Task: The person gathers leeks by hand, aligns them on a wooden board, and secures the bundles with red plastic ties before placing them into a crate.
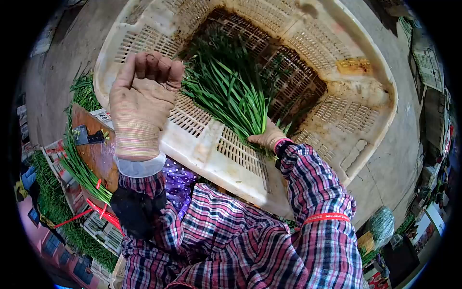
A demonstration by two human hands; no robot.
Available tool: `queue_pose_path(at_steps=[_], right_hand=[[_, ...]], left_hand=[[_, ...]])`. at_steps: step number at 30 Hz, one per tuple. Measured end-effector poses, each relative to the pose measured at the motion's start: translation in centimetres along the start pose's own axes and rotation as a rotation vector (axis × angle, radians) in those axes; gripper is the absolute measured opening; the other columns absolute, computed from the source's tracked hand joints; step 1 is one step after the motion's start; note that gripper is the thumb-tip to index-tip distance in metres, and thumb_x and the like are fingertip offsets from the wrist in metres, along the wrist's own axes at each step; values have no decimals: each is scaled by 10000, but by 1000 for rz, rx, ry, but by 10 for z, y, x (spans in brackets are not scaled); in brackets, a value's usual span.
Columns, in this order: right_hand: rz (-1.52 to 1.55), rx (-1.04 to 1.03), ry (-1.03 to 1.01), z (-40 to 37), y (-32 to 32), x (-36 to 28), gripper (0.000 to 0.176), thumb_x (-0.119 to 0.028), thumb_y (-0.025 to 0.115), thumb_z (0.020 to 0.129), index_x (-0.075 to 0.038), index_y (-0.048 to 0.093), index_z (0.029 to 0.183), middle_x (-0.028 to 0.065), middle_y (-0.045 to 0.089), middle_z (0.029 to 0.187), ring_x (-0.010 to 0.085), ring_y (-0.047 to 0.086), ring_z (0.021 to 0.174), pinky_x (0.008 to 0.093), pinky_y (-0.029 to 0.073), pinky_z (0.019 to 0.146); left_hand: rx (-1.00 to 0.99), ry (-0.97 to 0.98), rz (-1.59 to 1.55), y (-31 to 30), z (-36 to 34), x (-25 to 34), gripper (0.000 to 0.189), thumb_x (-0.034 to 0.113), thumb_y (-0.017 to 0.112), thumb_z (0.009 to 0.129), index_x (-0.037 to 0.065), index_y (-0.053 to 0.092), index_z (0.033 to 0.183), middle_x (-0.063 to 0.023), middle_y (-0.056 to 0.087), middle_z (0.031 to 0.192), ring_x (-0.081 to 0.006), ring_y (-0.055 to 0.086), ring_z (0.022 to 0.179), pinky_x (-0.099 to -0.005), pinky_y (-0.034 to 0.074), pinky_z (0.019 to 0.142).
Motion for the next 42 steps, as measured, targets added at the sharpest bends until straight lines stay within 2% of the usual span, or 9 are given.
queue_pose_path(at_steps=[3, 9, 15, 17, 24, 31, 37, 39, 42], right_hand=[[-4, 82, -192, 9, 11, 14, 1043, -265, 864, 585, -84, 244, 1403, 187, 450, 1331, 324, 426, 1237, 362, 355, 1035], [-209, 112, 39, 5, 9, 9, 984, -240, 857, 585, -100, 283, 1372, 201, 494, 1272, 335, 470, 1187, 361, 377, 1016], [-67, 86, 225, 7, 0, 6, 933, -227, 815, 631, -106, 285, 1390, 167, 516, 1268, 312, 494, 1165, 358, 383, 1001], [100, 9, 103, 25, -3, 33, 926, -201, 826, 646, -79, 289, 1391, 144, 553, 1224, 252, 527, 1108, 330, 413, 957], [386, -353, 158, 31, -50, 36, 394, -180, 818, 661, -58, 657, 999, 25, 668, 842, 131, 584, 732, 292, 484, 624], [445, -354, 113, 14, -31, 22, 514, -227, 826, 659, -58, 625, 1100, 45, 663, 963, 169, 584, 865, 322, 480, 765], [346, -268, -87, 13, 5, 42, 889, -226, 823, 675, -59, 311, 1382, 111, 557, 1213, 215, 524, 1086, 334, 430, 940], [-7, -94, -56, 12, 4, 33, 1055, -255, 838, 602, -79, 207, 1429, 166, 529, 1242, 266, 509, 1122, 323, 399, 982], [56, -77, 4, 15, 4, 34, 915, -200, 791, 642, -63, 287, 1393, 144, 536, 1238, 238, 512, 1119, 305, 404, 967]], left_hand=[[14, 3, 13, -1, 2, 1, 272, 277, 549, 899, 33, 599, 789, -98, 588, 810, -250, 586, 801, -466, 506, 819], [46, 20, 38, -4, 6, -4, 237, 256, 557, 887, 32, 597, 820, -93, 573, 837, -247, 570, 807, -455, 494, 835], [100, 45, 53, -10, 9, -5, 224, 262, 577, 866, 42, 580, 823, -88, 575, 847, -242, 565, 815, -444, 484, 842], [111, 31, 71, -14, 11, -8, 222, 258, 584, 860, 37, 569, 839, -85, 568, 848, -242, 561, 827, -438, 482, 853], [218, -34, 106, -22, 8, -25, 233, 181, 526, 892, -15, 520, 1018, -159, 542, 1030, -300, 527, 1007, -518, 418, 963], [338, -68, 181, -24, 6, -36, 268, 203, 541, 882, -12, 515, 1039, -169, 540, 1070, -313, 504, 1063, -524, 380, 994], [297, -65, 173, -24, 7, -36, 283, 197, 550, 881, -11, 496, 1065, -180, 518, 1107, -314, 486, 1088, -516, 367, 1002], [301, -61, 194, -18, 6, -38, 301, 197, 558, 875, -14, 481, 1075, -186, 509, 1118, -314, 481, 1095, -513, 366, 1004], [299, -66, 310, -18, -1, -47, 509, 229, 574, 859, -56, 376, 1232, -226, 410, 1263, -351, 394, 1214, -496, 311, 1050]])
Point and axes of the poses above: each hand's wrist, its own z-axis towards the middle knuckle, its own y-axis out of the palm, x = y × z, the point moved 2 cm from there along z, towards the middle knuckle
